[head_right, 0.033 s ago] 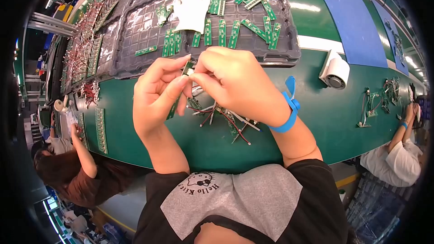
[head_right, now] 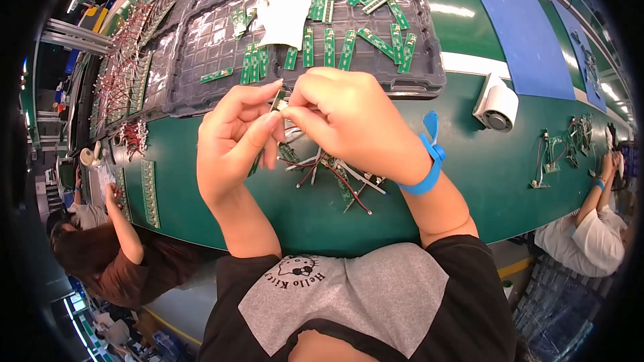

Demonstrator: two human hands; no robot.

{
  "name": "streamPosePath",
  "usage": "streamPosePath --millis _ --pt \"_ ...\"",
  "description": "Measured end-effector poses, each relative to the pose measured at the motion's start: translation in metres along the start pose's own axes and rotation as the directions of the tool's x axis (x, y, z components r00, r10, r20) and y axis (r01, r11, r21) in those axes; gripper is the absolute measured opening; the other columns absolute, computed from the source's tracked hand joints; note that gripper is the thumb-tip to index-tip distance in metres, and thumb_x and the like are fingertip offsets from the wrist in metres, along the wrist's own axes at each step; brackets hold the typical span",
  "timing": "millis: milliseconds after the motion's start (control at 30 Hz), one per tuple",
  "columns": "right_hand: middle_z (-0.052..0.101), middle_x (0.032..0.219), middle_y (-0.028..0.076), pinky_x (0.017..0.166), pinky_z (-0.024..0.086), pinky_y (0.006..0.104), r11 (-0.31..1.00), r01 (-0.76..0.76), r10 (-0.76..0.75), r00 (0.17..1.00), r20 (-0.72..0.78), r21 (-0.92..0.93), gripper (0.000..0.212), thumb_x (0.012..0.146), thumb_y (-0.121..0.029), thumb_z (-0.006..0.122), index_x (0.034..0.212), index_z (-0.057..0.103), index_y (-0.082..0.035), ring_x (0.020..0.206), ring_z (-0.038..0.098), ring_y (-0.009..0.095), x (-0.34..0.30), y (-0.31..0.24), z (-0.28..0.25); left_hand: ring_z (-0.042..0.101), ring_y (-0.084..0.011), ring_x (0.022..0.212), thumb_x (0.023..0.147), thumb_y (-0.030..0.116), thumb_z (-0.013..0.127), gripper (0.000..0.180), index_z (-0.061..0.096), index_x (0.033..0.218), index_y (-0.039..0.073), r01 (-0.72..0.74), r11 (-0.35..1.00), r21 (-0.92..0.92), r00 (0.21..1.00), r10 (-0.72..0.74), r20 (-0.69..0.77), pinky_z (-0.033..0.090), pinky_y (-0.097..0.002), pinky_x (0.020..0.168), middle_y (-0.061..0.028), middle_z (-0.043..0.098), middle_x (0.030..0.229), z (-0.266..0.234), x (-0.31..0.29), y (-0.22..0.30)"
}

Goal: The person connects wire harnesses to circuit boards one by one by hand and places the assembled boards on the table.

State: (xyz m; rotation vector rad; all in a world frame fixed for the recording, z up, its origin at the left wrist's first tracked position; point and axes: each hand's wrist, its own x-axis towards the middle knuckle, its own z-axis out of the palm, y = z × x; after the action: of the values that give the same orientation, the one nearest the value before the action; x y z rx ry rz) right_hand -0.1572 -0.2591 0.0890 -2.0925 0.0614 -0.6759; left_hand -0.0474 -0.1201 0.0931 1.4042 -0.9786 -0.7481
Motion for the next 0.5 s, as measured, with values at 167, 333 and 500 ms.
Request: streamPosePath --millis 167,333,500 --pt "0.055 0.065 0.01 0.05 0.044 0.0281 0.998 -0.069 0.069 0.998 -0.013 0.006 0.012 0.074 -0.007 0.063 0.072 0.056 0.002 0.056 0.056 0.019 0.0044 -0.0001 -0.0043 0.057 -0.0079 0.056 0.08 -0.001 0.055 0.041 0.047 0.12 0.001 -0.085 0.961 0.264 0.996 0.088 -0.001 0.045 -0.0224 0.05 -0.0084 0.06 0.072 -0.001 -0.0044 -0.004" --pt "0.048 0.063 0.003 0.045 0.031 0.0209 0.999 -0.04 0.041 0.998 -0.04 0.023 0.006 0.075 0.0 0.059 0.08 0.058 0.003 0.051 0.04 0.006 0.0027 0.0045 0.0002 0.063 -0.0117 0.066 0.082 -0.004 0.048 0.043 0.044 0.125 0.002 -0.102 0.899 0.425 0.995 0.096 0.036 0.045 -0.0215 0.052 -0.011 0.065 0.083 -0.0063 -0.0007 -0.0053" --pt "0.051 0.066 0.003 0.046 0.033 0.0205 0.992 -0.111 0.114 0.993 -0.042 0.062 0.009 0.075 0.0 0.057 0.083 0.058 0.004 0.053 0.041 0.005 0.0003 0.0 0.0002 0.061 -0.0216 0.058 0.082 0.003 0.051 0.03 0.051 0.112 0.001 -0.078 0.896 0.437 0.991 0.118 -0.063 0.047 -0.0287 0.054 -0.0138 0.061 0.069 0.0005 0.0033 -0.0063"
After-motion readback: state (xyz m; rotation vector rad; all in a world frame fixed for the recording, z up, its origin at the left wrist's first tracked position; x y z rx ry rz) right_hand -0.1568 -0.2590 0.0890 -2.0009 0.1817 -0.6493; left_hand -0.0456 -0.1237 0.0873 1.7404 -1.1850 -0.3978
